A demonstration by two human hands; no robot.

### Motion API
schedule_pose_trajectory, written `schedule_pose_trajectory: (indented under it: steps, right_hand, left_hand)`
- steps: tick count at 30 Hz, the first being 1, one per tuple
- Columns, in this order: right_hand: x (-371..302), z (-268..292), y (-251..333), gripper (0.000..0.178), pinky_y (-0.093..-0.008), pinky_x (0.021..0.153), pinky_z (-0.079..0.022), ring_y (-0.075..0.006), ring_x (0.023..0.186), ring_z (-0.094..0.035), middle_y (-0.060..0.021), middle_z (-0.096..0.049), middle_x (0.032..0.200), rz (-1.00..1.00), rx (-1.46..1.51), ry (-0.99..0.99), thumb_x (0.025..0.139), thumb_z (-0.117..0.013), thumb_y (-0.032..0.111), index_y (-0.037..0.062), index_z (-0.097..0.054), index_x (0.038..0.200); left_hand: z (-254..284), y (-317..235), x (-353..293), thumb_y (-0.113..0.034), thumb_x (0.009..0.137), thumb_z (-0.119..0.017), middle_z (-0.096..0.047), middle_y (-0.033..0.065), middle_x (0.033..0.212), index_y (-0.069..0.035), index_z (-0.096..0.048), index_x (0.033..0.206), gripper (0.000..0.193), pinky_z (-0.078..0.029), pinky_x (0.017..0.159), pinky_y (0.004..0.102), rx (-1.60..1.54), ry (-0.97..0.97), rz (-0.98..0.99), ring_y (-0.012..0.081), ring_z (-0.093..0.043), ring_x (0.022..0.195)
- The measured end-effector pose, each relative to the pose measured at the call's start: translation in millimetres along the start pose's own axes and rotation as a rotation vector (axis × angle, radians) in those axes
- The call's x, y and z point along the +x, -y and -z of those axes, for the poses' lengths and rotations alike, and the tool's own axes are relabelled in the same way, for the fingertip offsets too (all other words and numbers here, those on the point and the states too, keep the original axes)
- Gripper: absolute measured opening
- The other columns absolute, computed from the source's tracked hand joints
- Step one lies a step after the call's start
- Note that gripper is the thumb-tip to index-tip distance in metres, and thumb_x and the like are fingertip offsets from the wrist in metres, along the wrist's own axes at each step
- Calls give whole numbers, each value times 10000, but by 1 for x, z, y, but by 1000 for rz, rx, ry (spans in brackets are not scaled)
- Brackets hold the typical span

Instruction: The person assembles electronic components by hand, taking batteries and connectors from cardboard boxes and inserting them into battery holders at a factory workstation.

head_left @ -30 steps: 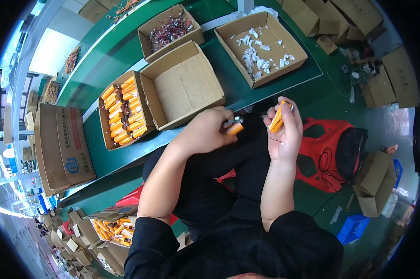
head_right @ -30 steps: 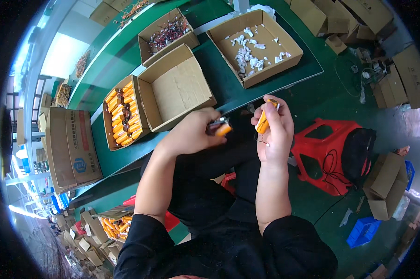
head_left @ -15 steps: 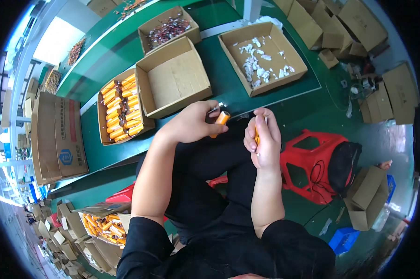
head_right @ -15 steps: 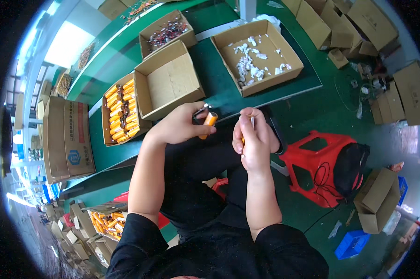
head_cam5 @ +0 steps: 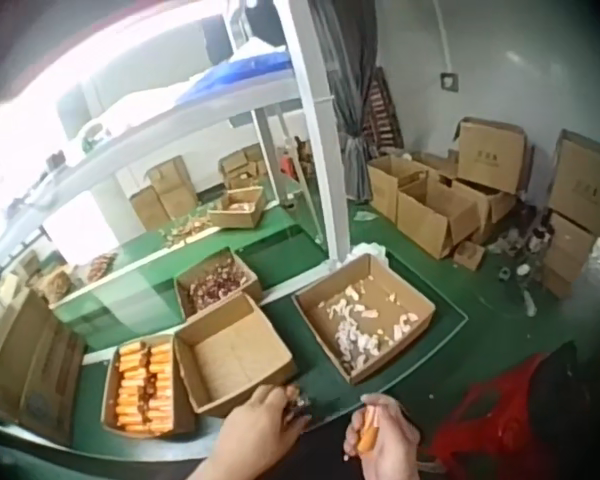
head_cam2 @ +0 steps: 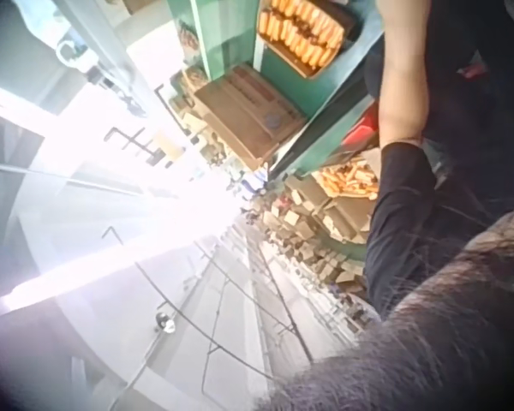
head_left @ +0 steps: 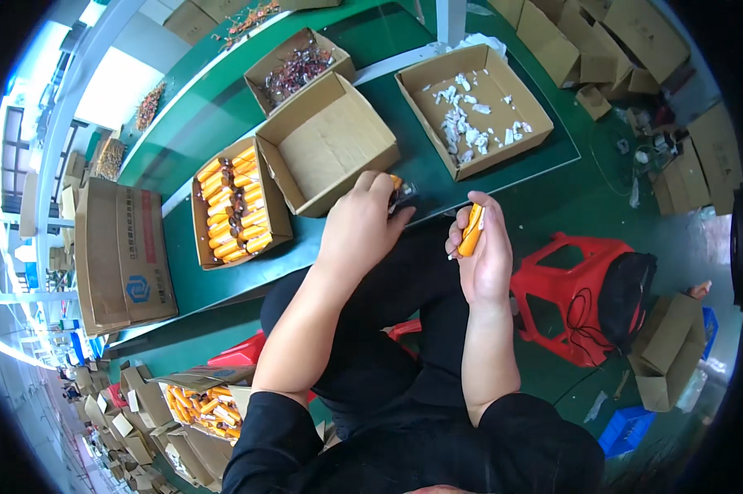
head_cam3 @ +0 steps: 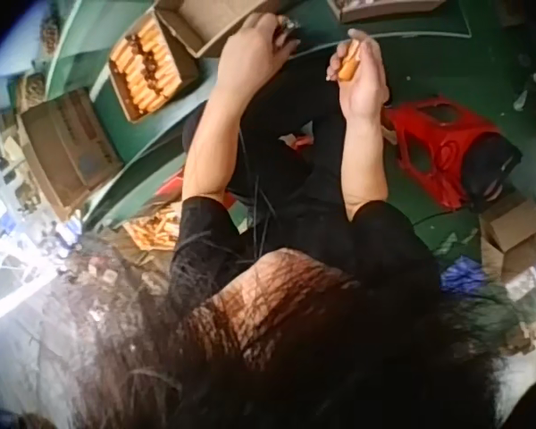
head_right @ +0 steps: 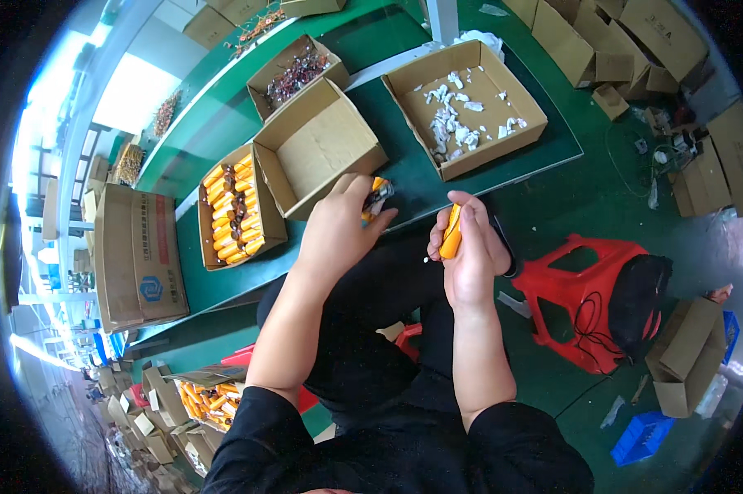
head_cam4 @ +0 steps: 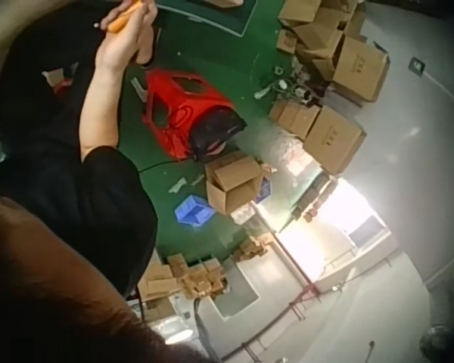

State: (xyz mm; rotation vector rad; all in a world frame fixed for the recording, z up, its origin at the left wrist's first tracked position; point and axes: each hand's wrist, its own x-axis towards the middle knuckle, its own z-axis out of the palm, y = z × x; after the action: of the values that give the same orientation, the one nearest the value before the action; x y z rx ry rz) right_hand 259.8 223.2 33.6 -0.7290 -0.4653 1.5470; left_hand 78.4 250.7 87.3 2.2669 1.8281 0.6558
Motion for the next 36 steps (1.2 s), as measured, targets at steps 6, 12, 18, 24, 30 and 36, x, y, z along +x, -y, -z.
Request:
schedule_pose_trajectory:
  steps: [6,12,18,24,30,36]
  right_hand:
    - [10,19,10,297,-221,547,-353,-95,681,-490,-25,-529,884,37,65,2,1100,-429,321,111,-560,1264]
    - [26,24,-2,258,-233,522,-335,-86,640,-469,-22,-532,859,2,65,-23,1101,-453,317,120,-552,1236]
    - [35,39,-9,238,-232,510,-319,-91,632,-457,-25,-524,847,-19,41,-75,1097,-467,298,120,-548,1232]
    - [43,36,-12,220,-228,509,-306,-104,630,-451,-29,-511,838,-37,42,-28,1091,-476,261,111,-545,1236]
    - [40,40,-9,232,-211,497,-316,-84,626,-442,-23,-508,837,-6,114,27,1088,-474,249,95,-536,1250]
    - [25,32,-2,236,-194,481,-312,-71,614,-434,-17,-507,829,14,95,46,1087,-472,248,89,-533,1251]
  left_hand:
    - [78,34,49,-255,903,-717,-666,132,781,-29,-645,911,238,-503,622,417,78,-241,279,322,-605,642]
    - [92,247,148,-414,883,-689,-733,173,905,34,-676,1000,463,-559,776,427,366,-144,567,358,-690,820]
    - [59,325,177,-344,868,-696,-708,120,856,61,-654,1015,433,-557,724,394,270,80,581,296,-666,732]
    - [105,446,207,-310,879,-685,-689,134,893,59,-651,1037,403,-560,736,379,372,-28,746,297,-657,753]
    - [252,495,109,-276,890,-675,-671,148,930,56,-648,1059,373,-562,747,364,517,-195,879,298,-648,775]
    - [237,411,1,-242,901,-664,-652,162,967,53,-645,1081,346,-564,758,349,571,-394,900,298,-639,797]
